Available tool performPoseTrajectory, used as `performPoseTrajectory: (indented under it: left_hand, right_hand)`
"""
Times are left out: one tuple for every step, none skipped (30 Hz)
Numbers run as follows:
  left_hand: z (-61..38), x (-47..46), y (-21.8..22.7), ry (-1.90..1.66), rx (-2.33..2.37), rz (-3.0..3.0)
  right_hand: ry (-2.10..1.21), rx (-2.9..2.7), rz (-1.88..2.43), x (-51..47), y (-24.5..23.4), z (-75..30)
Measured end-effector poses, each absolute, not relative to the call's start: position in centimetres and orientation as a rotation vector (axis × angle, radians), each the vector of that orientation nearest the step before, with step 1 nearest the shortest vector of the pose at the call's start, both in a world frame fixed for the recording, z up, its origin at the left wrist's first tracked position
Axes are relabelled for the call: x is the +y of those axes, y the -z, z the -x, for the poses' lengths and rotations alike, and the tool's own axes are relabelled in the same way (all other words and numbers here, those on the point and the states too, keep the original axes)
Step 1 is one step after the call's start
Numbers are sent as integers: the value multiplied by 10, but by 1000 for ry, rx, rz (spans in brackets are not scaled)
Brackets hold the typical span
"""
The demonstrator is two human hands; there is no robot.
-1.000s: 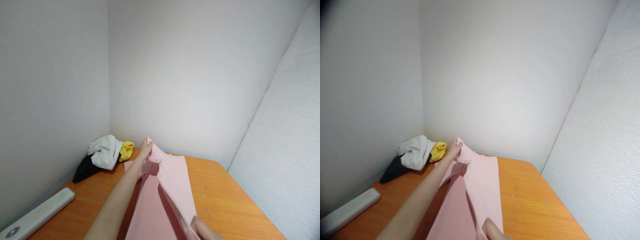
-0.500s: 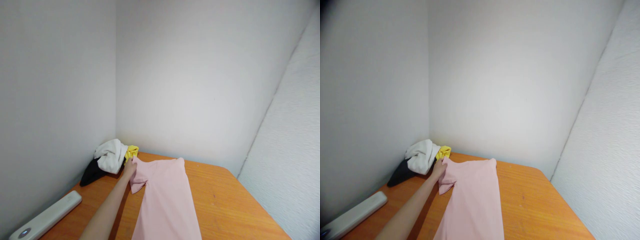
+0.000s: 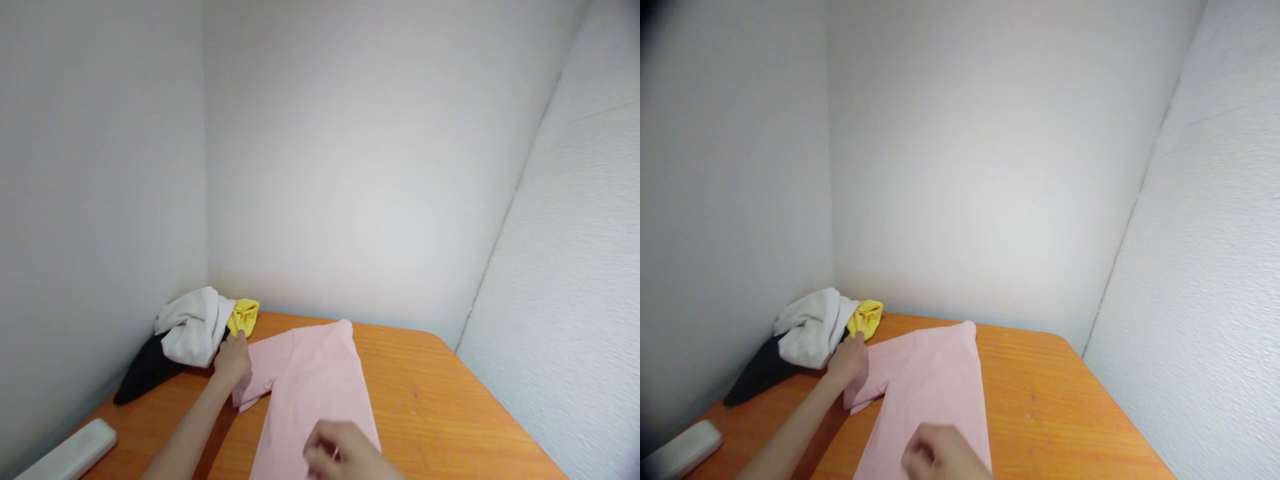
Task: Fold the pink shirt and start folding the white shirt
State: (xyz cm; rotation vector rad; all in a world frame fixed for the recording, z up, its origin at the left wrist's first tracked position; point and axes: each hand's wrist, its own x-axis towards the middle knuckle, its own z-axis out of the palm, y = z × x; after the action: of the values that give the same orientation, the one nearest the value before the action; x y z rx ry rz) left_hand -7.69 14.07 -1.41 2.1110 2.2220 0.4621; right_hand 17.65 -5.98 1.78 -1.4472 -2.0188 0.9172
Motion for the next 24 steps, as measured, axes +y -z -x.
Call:
performPoseTrajectory:
  left_hand:
    - [75,143,13,-462,2208,-2182]
    - [73,146,12,-456,2184,-2250]
    - [72,149,12,-442,2161,-2305]
    - [70,151,13,-424,2144,-2348]
    - [69,154,15,-406,2137,-2377]
    - [69,156,18,-392,2141,-2398]
    - [69,157,21,-385,2152,-2416]
    - [69,159,24,-384,2167,-2430]
    - [69,160,27,-386,2183,-2442]
    - [70,160,30,-389,2199,-2451]
    - [71,161,32,-388,2213,-2457]
    - [72,162,34,-382,2226,-2459]
    - [73,162,35,-372,2239,-2458]
    - [74,162,37,-362,2251,-2454]
    - [75,163,38,-349,2260,-2450]
    - [76,163,39,-337,2269,-2445]
    - [77,164,39,-326,2277,-2441]
    - [77,164,40,-316,2286,-2437]
    - [77,164,41,-306,2294,-2434]
    - [78,165,42,-299,2300,-2433]
    - [78,165,42,-291,2305,-2434]
    - [79,165,43,-283,2308,-2437]
    - [79,166,43,-273,2309,-2441]
    - [80,166,43,-263,2307,-2446]
  right_hand:
    - [-846,-1983,1472,-34,-21,-191]
    - [-648,-1934,1525,-8,-23,-205]
    - [-553,-1897,1564,17,-24,-220]
    - [-480,-1868,1596,41,-25,-233]
    - [-405,-1844,1628,63,-25,-245]
    - [-351,-1831,1653,84,-25,-256]
    - [-296,-1824,1675,102,-24,-264]
    - [-243,-1826,1693,119,-22,-270]
    - [-197,-1836,1707,133,-20,-274]
    - [-158,-1855,1716,147,-18,-276]
    - [-127,-1883,1721,159,-15,-275]
    - [-106,-1920,1718,170,-12,-273]
    - [-94,-1964,1708,180,-9,-269]
    - [-91,-2014,1689,190,-5,-263]
    - [-94,-2067,1665,198,-1,-255]
    - [-102,-2119,1636,206,2,-247]
    - [-114,-2168,1605,213,6,-237]
    - [-128,-2211,1577,219,11,-227]
    - [-144,-2248,1553,224,15,-217]
    - [-159,-2277,1534,228,19,-208]
    - [-172,-2298,1524,232,23,-200]
    - [-183,-2312,1520,235,27,-193]
    - [-191,-2321,1524,237,30,-188]
    - [-197,-2326,1533,240,33,-185]
